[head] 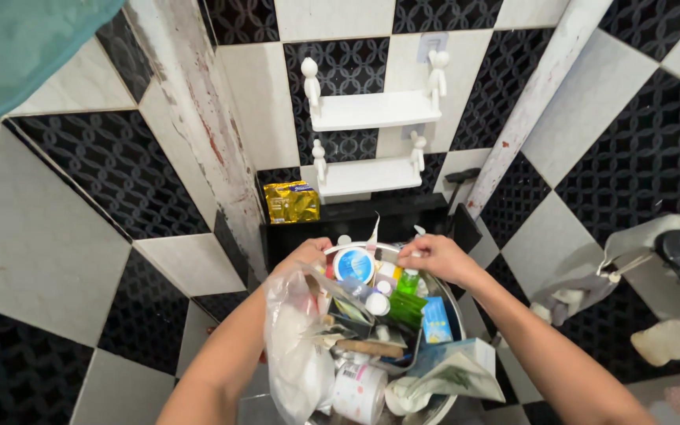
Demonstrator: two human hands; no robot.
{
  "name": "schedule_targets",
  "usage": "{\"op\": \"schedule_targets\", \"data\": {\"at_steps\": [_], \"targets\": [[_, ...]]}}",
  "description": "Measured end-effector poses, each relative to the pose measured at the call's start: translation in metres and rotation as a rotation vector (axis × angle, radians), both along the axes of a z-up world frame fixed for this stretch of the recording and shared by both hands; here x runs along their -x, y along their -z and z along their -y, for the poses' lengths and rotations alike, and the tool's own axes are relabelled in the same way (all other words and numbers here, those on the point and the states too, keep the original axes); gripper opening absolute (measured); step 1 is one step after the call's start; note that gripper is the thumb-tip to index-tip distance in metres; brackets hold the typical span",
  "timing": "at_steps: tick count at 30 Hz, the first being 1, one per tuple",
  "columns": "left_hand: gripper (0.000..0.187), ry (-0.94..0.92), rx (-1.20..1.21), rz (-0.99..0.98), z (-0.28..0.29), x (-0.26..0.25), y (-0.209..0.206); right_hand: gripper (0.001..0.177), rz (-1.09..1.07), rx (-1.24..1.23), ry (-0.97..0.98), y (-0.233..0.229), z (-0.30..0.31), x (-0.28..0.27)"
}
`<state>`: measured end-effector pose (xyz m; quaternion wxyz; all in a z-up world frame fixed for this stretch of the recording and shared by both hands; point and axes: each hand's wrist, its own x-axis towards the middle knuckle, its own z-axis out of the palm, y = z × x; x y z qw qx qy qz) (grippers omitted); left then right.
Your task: Organize various toiletry items and cleaning supplies into containers and onto shelves in a bathroom.
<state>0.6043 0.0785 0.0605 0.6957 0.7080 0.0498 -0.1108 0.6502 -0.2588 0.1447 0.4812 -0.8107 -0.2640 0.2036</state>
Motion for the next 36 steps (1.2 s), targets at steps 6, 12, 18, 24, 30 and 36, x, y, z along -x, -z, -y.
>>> {"op": "schedule_targets", "data": {"at_steps": [6, 12, 18, 24, 30, 36], "targets": [[0.023, -0.025, 0.097, -0.034, -0.014, -0.002, -0.012, 0.031, 0.112, 0.141, -0.152, -0.028, -0.012, 0.022], [0.028, 0.031, 0.182, 0.089, -0.022, -0.025, 0.005, 0.044, 0.209, 0.224, -0.103, -0.041, -0.007, 0.019], [0.03, 0.058, 0.225, 0.025, -0.024, -0.016, -0.018, 0.054, 0.348, 0.253, -0.054, -0.069, 0.022, 0.027], [0.022, -0.032, 0.299, -0.06, -0.031, 0.003, 0.0, 0.046, 0.114, 0.449, -0.233, -0.14, 0.054, 0.082], [0.021, -0.071, 0.31, -0.069, -0.027, 0.026, 0.003, 0.028, 0.472, 0.64, -0.406, -0.142, 0.039, 0.115], [0.021, -0.136, 0.312, -0.031, -0.046, 0.042, -0.011, 0.03, 0.226, 0.509, -0.259, -0.177, 0.034, 0.069]]}}
